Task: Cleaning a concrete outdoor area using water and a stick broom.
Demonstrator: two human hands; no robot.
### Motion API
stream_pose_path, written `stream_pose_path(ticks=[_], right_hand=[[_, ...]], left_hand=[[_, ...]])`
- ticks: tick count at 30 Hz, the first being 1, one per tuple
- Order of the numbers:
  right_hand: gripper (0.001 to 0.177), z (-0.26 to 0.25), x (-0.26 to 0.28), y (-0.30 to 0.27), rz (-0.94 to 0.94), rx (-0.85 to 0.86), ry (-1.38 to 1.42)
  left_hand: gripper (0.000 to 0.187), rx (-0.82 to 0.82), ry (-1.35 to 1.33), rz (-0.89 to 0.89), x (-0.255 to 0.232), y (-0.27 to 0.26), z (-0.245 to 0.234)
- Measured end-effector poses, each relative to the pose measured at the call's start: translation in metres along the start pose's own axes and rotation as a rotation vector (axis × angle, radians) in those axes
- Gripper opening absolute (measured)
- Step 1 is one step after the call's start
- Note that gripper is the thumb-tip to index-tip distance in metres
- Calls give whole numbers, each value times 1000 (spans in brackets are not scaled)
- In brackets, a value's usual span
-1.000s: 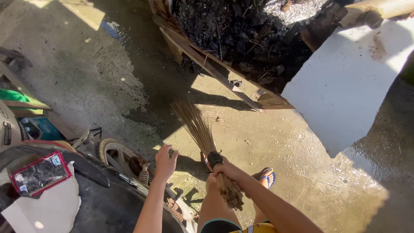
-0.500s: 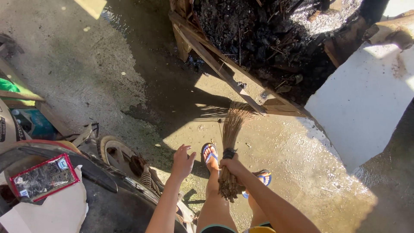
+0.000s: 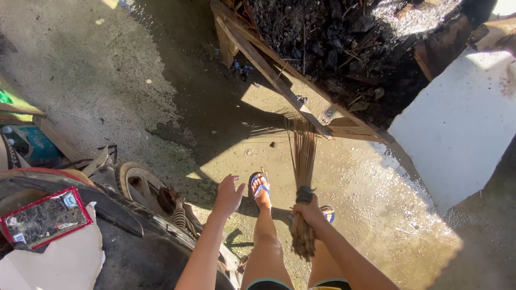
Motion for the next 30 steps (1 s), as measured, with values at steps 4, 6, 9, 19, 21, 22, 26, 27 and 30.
stream_pose_path(ticks=[4, 6, 9, 19, 21, 22, 26, 27, 30], right_hand=[[89, 53, 41, 27, 72, 289, 82], [93, 50, 61, 12, 17, 331, -30], [97, 14, 61, -13, -59, 460, -181], [54, -102, -2, -54, 248, 82, 62], [44, -106, -4, -53, 282, 49, 97], [39, -93, 11, -62, 383, 75, 142], [38, 4, 61, -61, 400, 327, 99], [38, 31, 73, -58, 397, 329, 91], [30, 94, 102, -55, 265, 515, 264]], left_hand=[[47, -43, -1, 55, -5, 6, -1], [47, -44, -10, 38, -4, -1, -10], [49, 5, -64, -55, 2, -14, -11], [46, -75, -66, -83, 44, -16, 6], [46, -98, -68, -61, 46, -15, 9], [45, -100, -70, -54, 42, -17, 7], [44, -122, -115, -51, 29, -18, 2], [44, -128, -120, -54, 28, -20, -1], [44, -147, -169, -94, 33, -24, -4]])
Point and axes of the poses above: each hand's wrist, its own y-axis towards the middle knuckle, its own z-axis out of the palm, x = y × z, the point moved 1 cm from there along y, towards the middle knuckle, and after that the axes turned 5 degrees about -z, right-handed, at the moved point
